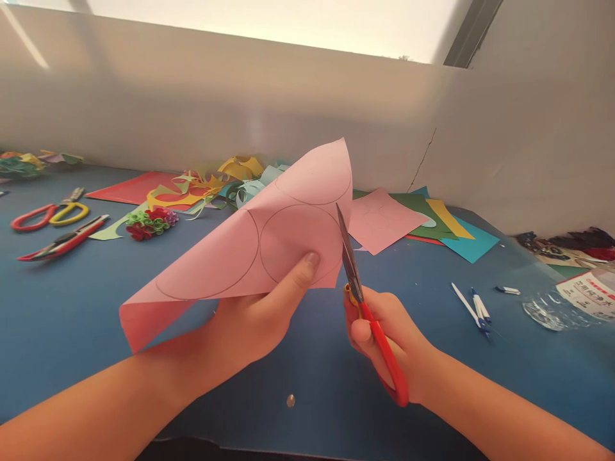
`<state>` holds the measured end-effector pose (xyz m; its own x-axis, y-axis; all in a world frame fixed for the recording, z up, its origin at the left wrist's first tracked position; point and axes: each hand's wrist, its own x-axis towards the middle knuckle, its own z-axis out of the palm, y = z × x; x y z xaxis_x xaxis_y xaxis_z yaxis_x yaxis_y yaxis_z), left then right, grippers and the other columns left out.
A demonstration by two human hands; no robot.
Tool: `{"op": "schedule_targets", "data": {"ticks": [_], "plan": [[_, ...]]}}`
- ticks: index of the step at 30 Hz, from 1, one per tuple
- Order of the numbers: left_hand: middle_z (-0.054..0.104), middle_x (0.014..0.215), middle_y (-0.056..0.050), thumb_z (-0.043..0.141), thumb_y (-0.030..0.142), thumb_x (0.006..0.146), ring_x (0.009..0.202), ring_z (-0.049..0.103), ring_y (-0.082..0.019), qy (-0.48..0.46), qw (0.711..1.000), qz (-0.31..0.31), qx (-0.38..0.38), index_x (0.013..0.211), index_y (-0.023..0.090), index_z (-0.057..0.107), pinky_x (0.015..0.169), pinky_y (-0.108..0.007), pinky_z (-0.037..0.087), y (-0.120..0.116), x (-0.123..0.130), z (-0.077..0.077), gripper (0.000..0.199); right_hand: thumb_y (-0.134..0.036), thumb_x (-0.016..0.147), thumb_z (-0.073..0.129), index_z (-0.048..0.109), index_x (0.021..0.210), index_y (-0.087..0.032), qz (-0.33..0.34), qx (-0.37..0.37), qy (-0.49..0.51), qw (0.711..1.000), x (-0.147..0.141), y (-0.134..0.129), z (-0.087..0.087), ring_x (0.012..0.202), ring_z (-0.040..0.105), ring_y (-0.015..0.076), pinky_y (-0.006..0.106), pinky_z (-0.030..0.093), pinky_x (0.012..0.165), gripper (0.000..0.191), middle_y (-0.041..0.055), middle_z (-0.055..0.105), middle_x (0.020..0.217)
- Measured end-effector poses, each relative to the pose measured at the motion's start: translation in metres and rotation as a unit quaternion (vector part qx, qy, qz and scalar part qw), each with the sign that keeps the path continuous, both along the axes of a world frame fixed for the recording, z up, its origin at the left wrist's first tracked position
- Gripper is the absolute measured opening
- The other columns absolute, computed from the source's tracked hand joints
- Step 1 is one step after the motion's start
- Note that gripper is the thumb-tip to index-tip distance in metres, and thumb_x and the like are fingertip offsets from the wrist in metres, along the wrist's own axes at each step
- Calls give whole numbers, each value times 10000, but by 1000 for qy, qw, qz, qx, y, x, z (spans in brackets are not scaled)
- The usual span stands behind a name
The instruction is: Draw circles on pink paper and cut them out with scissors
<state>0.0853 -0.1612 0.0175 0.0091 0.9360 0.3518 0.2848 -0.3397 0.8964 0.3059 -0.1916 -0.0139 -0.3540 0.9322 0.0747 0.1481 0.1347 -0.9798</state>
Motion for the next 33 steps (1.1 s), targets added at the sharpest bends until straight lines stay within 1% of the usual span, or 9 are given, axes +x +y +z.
{"op": "schedule_targets", "data": {"ticks": [3, 6, 9, 12, 16, 19, 24, 28, 33], "plan": [[792, 1307, -31, 742, 660, 942, 1400, 643, -292, -36, 999, 17, 13, 1268, 305, 776, 1231, -382, 520, 1, 6, -2, 483, -888, 908, 607, 359, 776, -260, 13, 4, -1, 1000, 0, 0, 3, 557, 180, 100, 284, 158, 469, 689, -103, 247, 623], [788, 1335, -39, 688, 668, 967, 1492, 583, -311, -69, 998, -12, 6, 1336, 280, 746, 1275, -414, 498, 2, 11, 6, 538, -890, 899, 618, 359, 775, -257, 11, 5, -1, 1000, 0, 1, 5, 553, 173, 94, 280, 151, 463, 695, -108, 232, 624], [790, 1347, -36, 744, 657, 922, 1493, 595, -330, -60, 997, -43, -12, 1317, 284, 758, 1293, -432, 490, 5, 8, 15, 543, -896, 887, 628, 357, 768, -256, 5, 5, -7, 1000, 0, 1, 5, 558, 184, 95, 276, 160, 469, 705, -106, 246, 621], [796, 1339, -26, 792, 656, 881, 1494, 597, -344, -56, 997, -45, -27, 1301, 303, 772, 1306, -447, 479, 7, 4, 18, 549, -903, 885, 621, 356, 764, -257, 4, 9, -18, 1000, 0, 2, 4, 566, 192, 99, 275, 166, 477, 709, -100, 260, 620], [797, 1334, -43, 761, 678, 902, 1517, 572, -349, -69, 997, -27, -24, 1336, 280, 761, 1330, -477, 443, 6, 4, 14, 588, -916, 867, 628, 348, 754, -258, -8, 14, -17, 1000, 0, 1, 3, 571, 192, 101, 272, 171, 476, 724, -94, 261, 629], [811, 1284, -51, 729, 693, 919, 1489, 602, -344, -57, 998, -23, -26, 1307, 276, 776, 1304, -469, 481, 6, 4, 14, 571, -911, 867, 635, 347, 747, -258, -14, 13, -12, 1000, 0, 1, 2, 564, 193, 100, 271, 169, 472, 723, -95, 256, 622], [802, 1316, -40, 796, 667, 872, 1470, 617, -347, -44, 998, -28, -21, 1338, 300, 753, 1272, -455, 526, 6, 4, 21, 595, -915, 861, 636, 345, 752, -258, -12, 11, -4, 1000, 0, 1, 0, 563, 177, 96, 272, 159, 468, 727, -105, 227, 624], [783, 1363, -47, 775, 702, 872, 1518, 565, -358, -72, 997, -3, -19, 1363, 286, 731, 1288, -455, 501, 1, 10, 21, 645, -918, 869, 618, 349, 766, -261, -11, 7, -6, 1000, 0, 1, -1, 537, 213, 92, 272, 186, 455, 718, -102, 261, 630], [778, 1378, -76, 774, 678, 890, 1487, 587, -376, -70, 997, 30, 7, 1344, 261, 732, 1231, -472, 554, -2, 10, 16, 619, -921, 864, 624, 357, 758, -260, -19, 3, -1, 1000, 0, 1, -3, 516, 241, 91, 270, 186, 449, 721, -101, 275, 604]]}}
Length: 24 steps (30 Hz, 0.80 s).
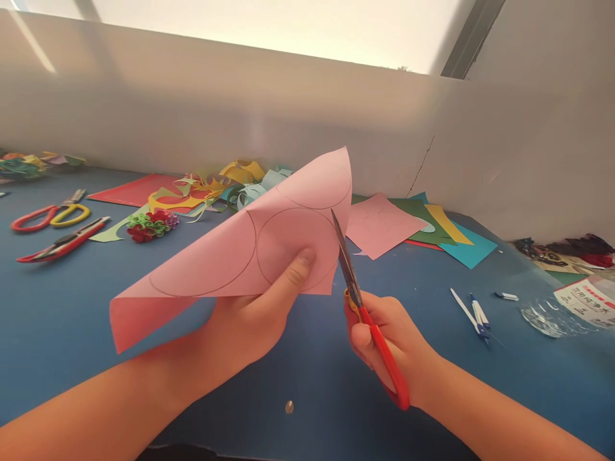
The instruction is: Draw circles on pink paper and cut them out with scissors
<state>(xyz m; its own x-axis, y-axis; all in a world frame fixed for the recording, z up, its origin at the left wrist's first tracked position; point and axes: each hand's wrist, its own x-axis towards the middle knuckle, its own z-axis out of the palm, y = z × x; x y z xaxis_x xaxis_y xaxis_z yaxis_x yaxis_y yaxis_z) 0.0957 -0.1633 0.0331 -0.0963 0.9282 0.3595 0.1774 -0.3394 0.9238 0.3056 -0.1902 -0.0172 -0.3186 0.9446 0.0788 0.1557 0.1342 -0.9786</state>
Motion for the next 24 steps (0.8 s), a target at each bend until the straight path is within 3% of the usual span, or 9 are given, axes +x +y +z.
{"op": "schedule_targets", "data": {"ticks": [4, 7, 13, 18, 24], "plan": [[758, 1418, -77, 754, 701, 910, 1467, 611, -358, 36, 999, -27, -30, 1335, 267, 740, 1231, -448, 555, 3, -12, -13, 608, -936, 844, 629, 362, 747, -257, -4, -4, 0, 1000, 0, 0, -1, 508, 253, 89, 269, 184, 451, 736, -98, 288, 596], [743, 1451, -61, 775, 657, 920, 1484, 596, -341, 31, 999, 3, -16, 1364, 284, 730, 1244, -423, 542, 6, -17, -16, 582, -926, 841, 647, 372, 744, -257, 3, -7, 6, 1000, 1, 1, 0, 501, 247, 88, 263, 193, 442, 730, -101, 286, 581], [784, 1376, -31, 778, 621, 912, 1380, 683, -321, 24, 998, -49, 7, 1257, 288, 788, 1195, -406, 586, 7, -8, 3, 480, -891, 855, 675, 376, 741, -255, 13, -6, 8, 1000, 5, 4, 4, 489, 249, 82, 250, 210, 424, 712, -105, 294, 569], [816, 1286, -30, 836, 580, 863, 1323, 714, -324, 30, 999, -34, 20, 1093, 275, 810, 1169, -398, 603, 7, -9, 5, 383, -914, 849, 656, 370, 731, -252, 8, -3, -6, 1000, 7, 5, 4, 485, 247, 78, 247, 199, 424, 730, -107, 272, 575], [826, 1231, -27, 800, 605, 902, 1317, 714, -330, 44, 999, -13, 11, 979, 277, 791, 1184, -409, 591, 5, -7, 11, 337, -927, 839, 651, 379, 727, -250, -1, 0, -18, 1000, 8, 6, 2, 486, 268, 81, 253, 208, 432, 738, -99, 293, 579]]}}
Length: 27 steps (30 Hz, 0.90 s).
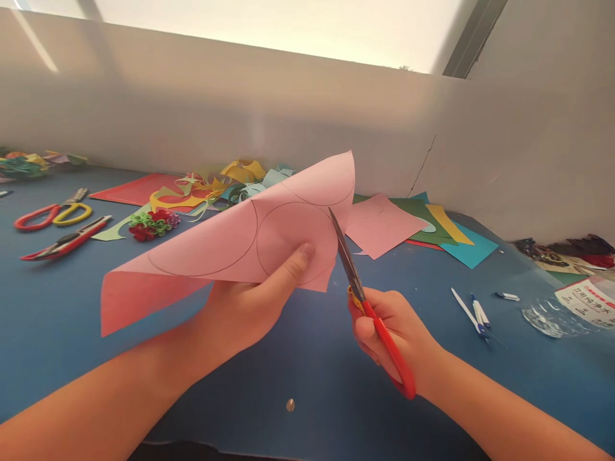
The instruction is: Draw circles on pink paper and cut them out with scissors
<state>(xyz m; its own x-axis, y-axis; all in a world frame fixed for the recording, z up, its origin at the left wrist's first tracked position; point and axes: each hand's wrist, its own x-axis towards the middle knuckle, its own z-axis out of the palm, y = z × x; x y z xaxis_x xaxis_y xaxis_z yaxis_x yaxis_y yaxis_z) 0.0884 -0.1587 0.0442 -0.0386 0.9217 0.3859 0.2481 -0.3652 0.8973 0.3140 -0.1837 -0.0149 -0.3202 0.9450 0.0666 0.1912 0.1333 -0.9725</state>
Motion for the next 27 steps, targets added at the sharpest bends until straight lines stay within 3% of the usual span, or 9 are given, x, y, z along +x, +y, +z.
{"op": "schedule_targets", "data": {"ticks": [8, 15, 21, 27], "plan": [[821, 1282, -12, 803, 642, 885, 1316, 712, -362, 28, 999, -30, -14, 1227, 324, 788, 1138, -444, 616, 5, -8, 9, 468, -965, 819, 620, 357, 703, -255, -7, 8, -29, 1000, 4, 3, 0, 480, 254, 84, 256, 193, 425, 766, -94, 294, 542], [826, 1271, -6, 776, 620, 922, 1328, 704, -358, 43, 997, -56, -11, 1211, 334, 827, 1121, -441, 620, 9, -12, 11, 410, -995, 793, 604, 334, 691, -261, -8, -3, -44, 999, 4, 4, 3, 478, 236, 85, 260, 193, 418, 788, -97, 269, 530], [828, 1255, -42, 813, 643, 867, 1298, 710, -400, -1, 997, -68, -29, 1153, 317, 831, 1106, -517, 637, 14, -12, 13, 434, -1010, 790, 580, 334, 694, -264, -9, 5, -54, 999, 5, 5, 2, 479, 250, 91, 264, 210, 420, 792, -90, 283, 531], [841, 1217, -33, 828, 611, 879, 1251, 745, -367, -44, 997, -66, -27, 1119, 304, 833, 1125, -478, 632, 15, -8, 13, 390, -1040, 753, 570, 332, 680, -267, -16, -4, -69, 997, 0, 4, 12, 482, 253, 93, 274, 224, 433, 812, -89, 287, 526]]}}
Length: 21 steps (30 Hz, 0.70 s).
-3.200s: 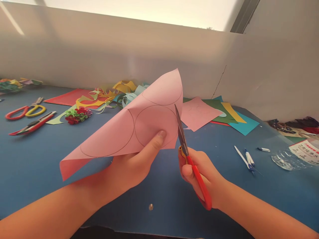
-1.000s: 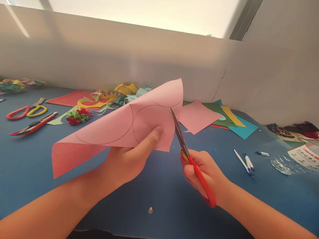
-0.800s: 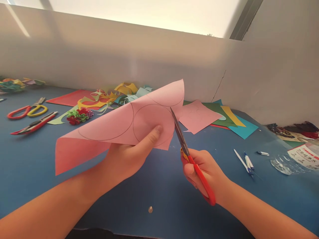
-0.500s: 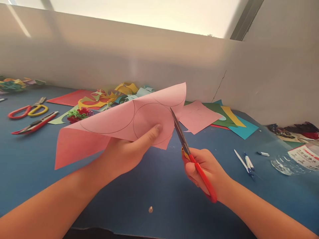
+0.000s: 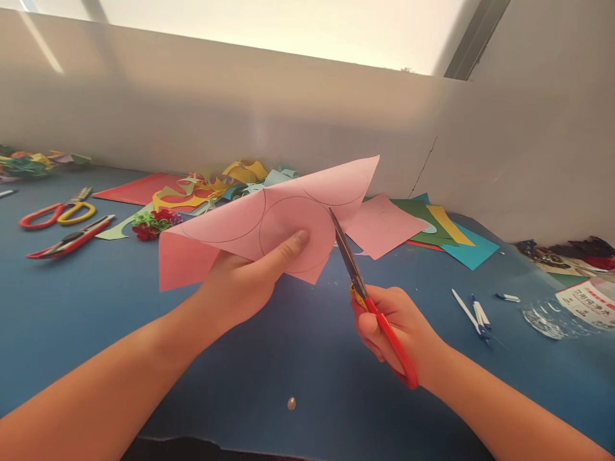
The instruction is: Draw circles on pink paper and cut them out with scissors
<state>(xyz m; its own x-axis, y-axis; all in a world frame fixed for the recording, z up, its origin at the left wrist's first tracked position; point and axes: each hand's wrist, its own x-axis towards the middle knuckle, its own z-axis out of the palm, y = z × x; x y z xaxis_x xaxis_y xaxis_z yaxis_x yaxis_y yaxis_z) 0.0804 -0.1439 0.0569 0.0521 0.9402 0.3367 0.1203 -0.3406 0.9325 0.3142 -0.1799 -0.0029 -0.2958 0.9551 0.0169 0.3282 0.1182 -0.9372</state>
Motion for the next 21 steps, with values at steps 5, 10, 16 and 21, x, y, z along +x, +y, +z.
{"op": "schedule_targets", "data": {"ticks": [5, 10, 16, 21], "plan": [[838, 1228, -47, 825, 631, 874, 1265, 734, -381, 3, 1000, 12, -10, 1151, 302, 838, 1147, -498, 610, 0, -1, -1, 431, -1033, 763, 571, 341, 673, -262, 0, 4, 0, 1000, 3, -1, -5, 475, 259, 93, 277, 220, 439, 810, -87, 295, 517], [827, 1248, -45, 821, 602, 886, 1267, 727, -374, 2, 1000, -3, -14, 1157, 302, 829, 1131, -508, 610, 1, -4, 0, 405, -1007, 780, 598, 350, 676, -259, -9, 12, 10, 1000, 5, 1, -12, 451, 273, 91, 276, 221, 429, 796, -88, 313, 502], [839, 1188, -52, 833, 587, 867, 1214, 749, -377, -3, 1000, 6, -4, 1115, 301, 823, 1055, -494, 654, 0, -4, 4, 379, -1054, 726, 573, 334, 656, -264, -18, 3, -5, 1000, 2, 1, -5, 435, 284, 94, 279, 233, 419, 828, -84, 315, 485], [836, 1192, -57, 826, 596, 871, 1217, 742, -387, 7, 1000, -5, -7, 1097, 292, 812, 1027, -515, 653, 3, -6, 3, 379, -1030, 750, 590, 355, 669, -266, -18, -6, 1, 1000, 2, 1, -7, 401, 323, 97, 273, 300, 393, 803, -87, 339, 472]]}}
